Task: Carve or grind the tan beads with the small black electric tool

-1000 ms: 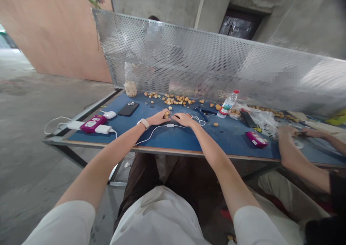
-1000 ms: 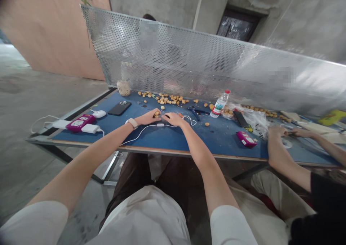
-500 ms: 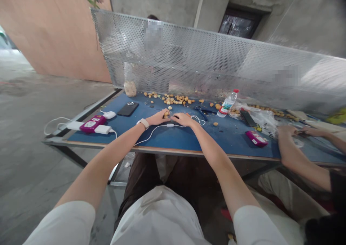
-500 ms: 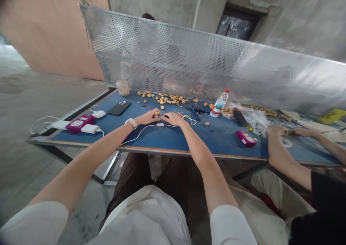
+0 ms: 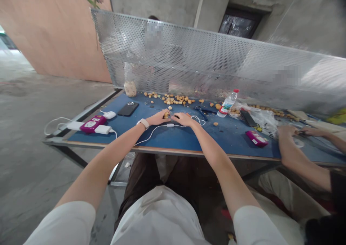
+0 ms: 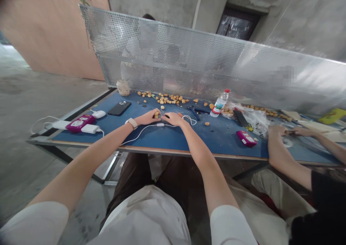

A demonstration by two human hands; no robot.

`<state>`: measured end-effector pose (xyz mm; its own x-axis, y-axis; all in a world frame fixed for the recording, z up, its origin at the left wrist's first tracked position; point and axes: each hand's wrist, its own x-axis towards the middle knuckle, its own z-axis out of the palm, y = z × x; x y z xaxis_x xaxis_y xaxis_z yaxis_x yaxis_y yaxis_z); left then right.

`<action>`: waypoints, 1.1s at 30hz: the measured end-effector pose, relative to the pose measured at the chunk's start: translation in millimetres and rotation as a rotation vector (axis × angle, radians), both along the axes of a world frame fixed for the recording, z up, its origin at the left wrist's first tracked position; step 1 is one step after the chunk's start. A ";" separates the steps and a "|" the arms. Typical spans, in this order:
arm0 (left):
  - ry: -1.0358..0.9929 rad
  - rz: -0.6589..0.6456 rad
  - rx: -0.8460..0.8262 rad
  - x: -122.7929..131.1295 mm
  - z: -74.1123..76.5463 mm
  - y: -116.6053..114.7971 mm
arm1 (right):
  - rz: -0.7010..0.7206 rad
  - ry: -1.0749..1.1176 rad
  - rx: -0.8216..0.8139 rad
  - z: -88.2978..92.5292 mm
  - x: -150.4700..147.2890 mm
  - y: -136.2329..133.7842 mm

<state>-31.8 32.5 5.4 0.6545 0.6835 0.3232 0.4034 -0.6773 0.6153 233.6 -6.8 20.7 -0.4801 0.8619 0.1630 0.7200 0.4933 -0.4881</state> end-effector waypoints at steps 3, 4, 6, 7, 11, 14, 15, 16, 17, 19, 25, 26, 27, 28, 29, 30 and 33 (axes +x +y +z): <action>0.003 -0.016 0.006 -0.3 -0.9 0.8 | 0.003 0.002 0.002 0.7 -0.4 -1.0; 0.003 -0.024 0.010 -0.4 -1.2 1.2 | 0.010 -0.002 0.004 0.6 -0.6 -1.2; 0.002 -0.037 0.020 -0.8 -1.9 2.2 | 0.018 -0.017 0.008 0.1 -0.8 -1.0; 0.001 -0.041 0.024 -1.0 -2.1 2.7 | 0.018 -0.025 0.011 -0.3 -0.8 -0.6; 0.004 -0.051 0.032 -1.7 -2.3 4.2 | 0.009 -0.057 0.013 -0.9 -0.5 0.8; 0.003 -0.059 0.051 -1.8 -1.6 4.2 | 0.025 -0.083 0.012 -0.4 -0.1 0.9; 0.005 -0.058 0.057 -1.7 -1.2 4.0 | 0.027 -0.088 0.012 -0.2 -0.1 0.8; 0.010 -0.054 0.061 -1.5 -0.8 3.7 | 0.025 -0.091 0.012 0.0 -0.2 0.5; 0.016 -0.050 0.064 -1.2 -0.5 3.4 | 0.021 -0.094 0.012 0.2 -0.2 0.3; 0.025 -0.046 0.065 -0.8 0.0 2.5 | 0.011 -0.104 0.012 0.3 -0.4 -0.3; 0.004 -0.064 0.067 -1.1 -1.2 2.0 | 0.019 -0.127 0.021 -0.6 -0.5 -0.6; 0.003 -0.063 0.069 -1.3 -1.6 2.4 | 0.018 -0.123 0.022 -0.7 -0.5 -0.4; 0.003 -0.061 0.072 -1.3 -2.0 2.9 | 0.017 -0.119 0.022 -0.9 -0.6 -0.2; 0.003 -0.060 0.075 -1.3 -2.4 3.5 | 0.016 -0.116 0.021 -1.0 -0.6 -0.1; 0.003 -0.060 0.075 -1.3 -2.7 4.1 | 0.017 -0.114 0.021 -1.0 -0.7 0.0; 0.005 -0.059 0.075 -1.1 -3.0 4.6 | 0.018 -0.115 0.021 -1.0 -0.7 0.0; 0.015 -0.049 0.070 -0.5 -4.0 5.7 | 0.011 -0.126 0.022 -0.3 -0.9 -0.7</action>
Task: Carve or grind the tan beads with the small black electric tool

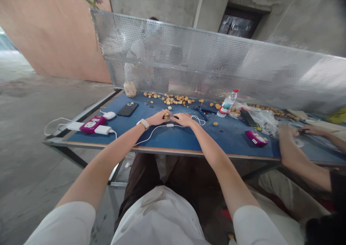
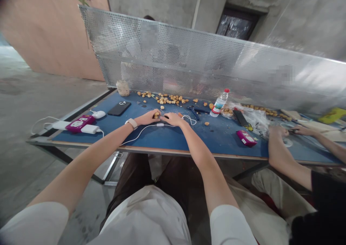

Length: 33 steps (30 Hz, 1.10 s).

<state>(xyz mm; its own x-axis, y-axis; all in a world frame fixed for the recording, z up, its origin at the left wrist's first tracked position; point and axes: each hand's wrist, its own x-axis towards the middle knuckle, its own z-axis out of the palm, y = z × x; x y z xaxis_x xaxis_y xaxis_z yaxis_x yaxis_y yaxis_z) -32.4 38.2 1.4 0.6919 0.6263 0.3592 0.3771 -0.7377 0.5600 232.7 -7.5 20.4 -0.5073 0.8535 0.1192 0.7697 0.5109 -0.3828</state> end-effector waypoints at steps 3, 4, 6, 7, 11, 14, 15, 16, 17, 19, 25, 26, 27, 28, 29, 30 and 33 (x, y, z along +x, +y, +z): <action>0.009 -0.002 0.000 0.3 -0.9 0.3 | 0.000 -0.003 -0.009 1.3 -0.2 -1.2; 0.008 -0.004 0.002 0.3 -1.1 0.3 | -0.001 -0.002 -0.017 1.8 -0.3 -1.6; 0.004 -0.002 0.008 0.1 -1.4 0.2 | -0.010 0.001 -0.033 2.8 -0.8 -2.4; 0.004 0.000 0.011 0.0 -1.4 0.1 | -0.017 0.002 -0.037 3.3 -1.1 -2.7; 0.013 -0.008 0.012 0.0 -1.5 0.2 | -0.025 0.005 -0.034 4.7 -2.1 -3.9; 0.012 -0.005 0.009 0.3 -1.9 0.9 | -0.021 0.016 -0.036 4.9 -2.2 -4.4; 0.015 0.002 0.008 0.4 -2.1 1.1 | -0.022 0.026 -0.035 4.8 -2.1 -4.5; 0.017 0.007 0.006 0.4 -2.1 1.3 | -0.023 0.036 -0.034 4.8 -2.0 -4.4; 0.019 0.010 0.004 0.5 -2.1 1.4 | -0.023 0.045 -0.032 4.7 -1.9 -4.4; 0.023 0.004 -0.004 0.4 -1.8 1.2 | -0.022 0.052 -0.028 4.7 -1.7 -4.2; 0.036 -0.003 -0.008 0.6 -0.3 -0.1 | -0.015 0.049 -0.032 5.6 -2.1 -4.0; 0.034 -0.002 -0.007 0.7 -0.3 -0.3 | -0.017 0.046 -0.035 5.6 -2.3 -4.0; 0.030 -0.002 -0.006 0.8 -0.3 -0.5 | -0.019 0.040 -0.039 5.6 -2.3 -4.0; 0.024 -0.005 -0.004 0.9 -0.4 -0.7 | -0.021 0.029 -0.042 5.6 -2.4 -4.1; 0.016 -0.010 -0.003 1.0 -0.4 -0.9 | -0.023 0.016 -0.044 5.5 -2.3 -4.1; 0.008 -0.015 -0.002 1.1 -0.4 -1.2 | -0.023 0.003 -0.043 5.4 -2.3 -4.1; -0.002 -0.017 -0.008 1.2 0.4 -1.9 | -0.015 -0.012 -0.027 5.3 -1.8 -4.3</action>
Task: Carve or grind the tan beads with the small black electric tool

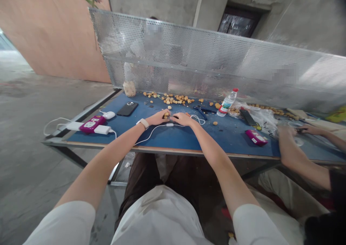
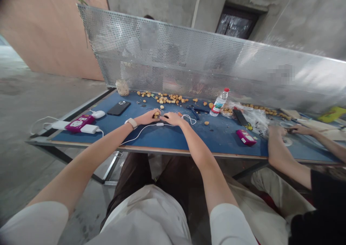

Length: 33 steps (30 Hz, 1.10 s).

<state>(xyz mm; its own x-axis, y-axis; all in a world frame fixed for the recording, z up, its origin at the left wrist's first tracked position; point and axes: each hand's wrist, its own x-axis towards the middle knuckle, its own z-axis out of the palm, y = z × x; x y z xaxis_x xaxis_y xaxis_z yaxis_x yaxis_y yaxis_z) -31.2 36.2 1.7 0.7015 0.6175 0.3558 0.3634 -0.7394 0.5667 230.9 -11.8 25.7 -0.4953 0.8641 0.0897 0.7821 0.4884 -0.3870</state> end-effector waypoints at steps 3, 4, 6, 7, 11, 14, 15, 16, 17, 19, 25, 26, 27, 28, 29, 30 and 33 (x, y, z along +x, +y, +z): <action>0.003 0.006 -0.006 -0.3 0.9 0.0 | 0.010 0.006 0.003 0.2 0.3 -0.5; 0.004 0.004 -0.006 -0.5 0.9 0.3 | 0.012 0.004 -0.001 0.3 0.3 -0.6; 0.006 -0.002 -0.004 -0.6 0.5 1.4 | 0.010 -0.002 -0.006 0.4 0.0 -1.0; 0.007 -0.005 -0.002 -0.7 0.2 1.9 | 0.011 -0.003 -0.008 0.5 -0.3 -1.1; 0.005 -0.008 0.005 -0.7 -0.8 3.0 | 0.010 0.006 -0.011 0.5 -1.1 -1.5; 0.005 -0.014 0.005 -0.9 -0.1 1.9 | 0.005 -0.002 -0.001 0.4 -1.3 -1.6; 0.006 -0.016 0.004 -1.0 0.3 1.3 | 0.008 -0.007 0.003 0.4 -1.2 -1.6; 0.008 -0.018 0.004 -1.2 0.8 0.7 | 0.012 -0.010 0.004 0.3 -1.2 -1.5; 0.010 -0.018 0.005 -1.3 1.4 0.2 | 0.016 -0.011 0.005 0.2 -1.1 -1.5; 0.010 -0.018 0.009 -1.6 2.5 -0.7 | 0.024 -0.008 0.007 0.0 -1.0 -1.5; 0.008 -0.031 0.022 -0.8 6.4 -4.6 | 0.037 0.024 0.008 0.3 -1.8 -3.7; 0.011 -0.025 0.024 -0.3 6.8 -5.2 | 0.042 0.044 0.007 0.6 -1.8 -4.2; 0.017 -0.017 0.025 0.2 7.1 -5.8 | 0.047 0.065 0.006 0.9 -1.8 -4.5; 0.024 -0.008 0.024 0.6 7.2 -6.4 | 0.046 0.083 0.006 1.2 -1.7 -4.7; 0.032 0.001 0.023 1.0 7.3 -6.8 | 0.043 0.096 0.007 1.4 -1.5 -4.8; 0.040 0.008 0.022 1.3 7.3 -7.2 | 0.038 0.101 0.008 1.7 -1.2 -4.8; 0.052 0.014 0.024 1.3 7.6 -7.8 | 0.037 0.096 0.004 1.9 -0.3 -4.6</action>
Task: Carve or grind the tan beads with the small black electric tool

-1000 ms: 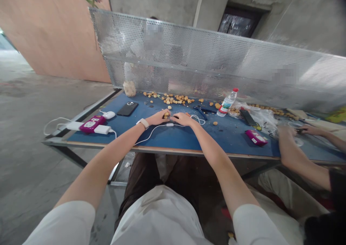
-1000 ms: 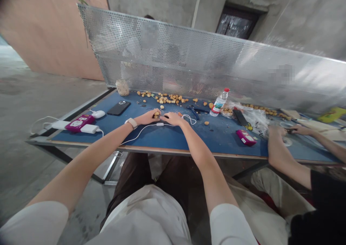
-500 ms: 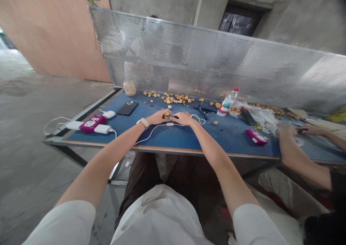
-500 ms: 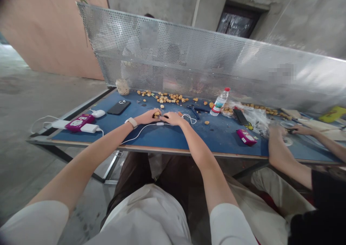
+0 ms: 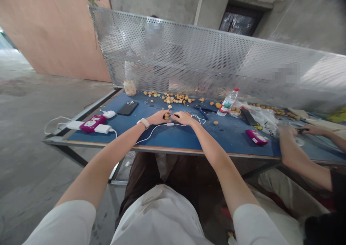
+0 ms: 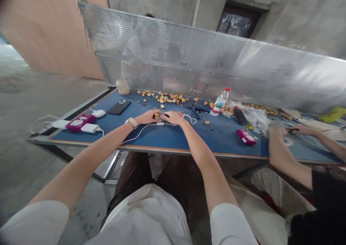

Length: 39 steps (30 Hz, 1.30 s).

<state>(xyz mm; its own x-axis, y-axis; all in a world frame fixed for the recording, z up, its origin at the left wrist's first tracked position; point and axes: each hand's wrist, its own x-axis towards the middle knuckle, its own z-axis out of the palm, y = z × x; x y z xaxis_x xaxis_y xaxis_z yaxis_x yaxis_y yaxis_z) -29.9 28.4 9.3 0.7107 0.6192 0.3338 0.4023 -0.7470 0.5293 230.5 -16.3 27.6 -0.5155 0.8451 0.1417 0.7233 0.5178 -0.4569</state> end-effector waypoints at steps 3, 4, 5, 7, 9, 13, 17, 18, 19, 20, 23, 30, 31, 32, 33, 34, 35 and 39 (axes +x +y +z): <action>0.005 -0.007 -0.002 -0.4 0.6 0.2 | 0.014 0.004 -0.003 -0.3 0.3 0.4; 0.005 -0.011 -0.005 -0.4 0.8 0.4 | 0.016 0.006 0.001 -0.5 0.3 0.7; 0.002 -0.016 -0.008 -0.3 1.0 0.7 | 0.015 0.005 0.005 -0.6 0.2 0.9; -0.010 -0.026 -0.010 0.1 1.4 1.1 | 0.015 -0.003 0.013 -0.7 0.1 1.5; -0.023 -0.030 -0.005 0.5 1.7 1.3 | 0.022 -0.013 0.013 -0.7 0.3 2.0; -0.016 0.000 0.010 0.4 1.7 0.3 | 0.039 -0.015 -0.006 -0.3 1.5 2.5; 0.023 0.072 0.059 -1.0 -0.2 -1.0 | 0.054 -0.016 -0.011 -0.1 2.3 2.6; 0.036 0.083 0.070 -1.3 -0.7 -1.3 | 0.058 -0.014 -0.010 -0.1 2.4 2.5; 0.049 0.089 0.077 -1.5 -1.2 -1.6 | 0.060 -0.011 -0.009 0.0 2.4 2.4; 0.060 0.092 0.078 -1.6 -1.6 -2.0 | 0.062 -0.008 -0.008 -0.1 2.3 2.2; 0.085 0.096 0.063 -1.7 -1.7 -3.1 | 0.059 -0.009 -0.004 -0.5 1.8 1.4; 0.127 0.069 0.070 -2.1 1.3 -5.2 | 0.059 -0.041 0.000 -1.5 -0.5 0.7; 0.133 0.065 0.075 -2.1 1.8 -5.4 | 0.060 -0.044 -0.005 -1.6 -0.8 1.0; 0.136 0.065 0.080 -2.1 2.2 -5.7 | 0.057 -0.041 -0.009 -1.6 -0.9 1.3; 0.136 0.068 0.086 -2.0 2.6 -6.0 | 0.050 -0.030 -0.011 -1.7 -1.0 1.6; 0.137 0.073 0.093 -1.9 3.0 -6.3 | 0.039 -0.015 -0.011 -1.7 -0.9 2.0; 0.138 0.077 0.099 -1.7 3.4 -6.6 | 0.029 -0.001 -0.010 -1.7 -0.6 2.3; 0.138 0.071 0.089 -0.7 4.2 -7.1 | 0.039 0.002 -0.019 -1.4 0.6 2.6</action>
<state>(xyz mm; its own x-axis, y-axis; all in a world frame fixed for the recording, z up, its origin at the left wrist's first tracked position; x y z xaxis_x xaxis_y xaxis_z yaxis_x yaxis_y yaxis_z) -30.6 21.3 13.6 0.7090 0.6419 0.2920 0.5202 -0.7557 0.3980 231.1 -13.7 26.2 -0.5480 0.8268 0.1266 0.7017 0.5368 -0.4684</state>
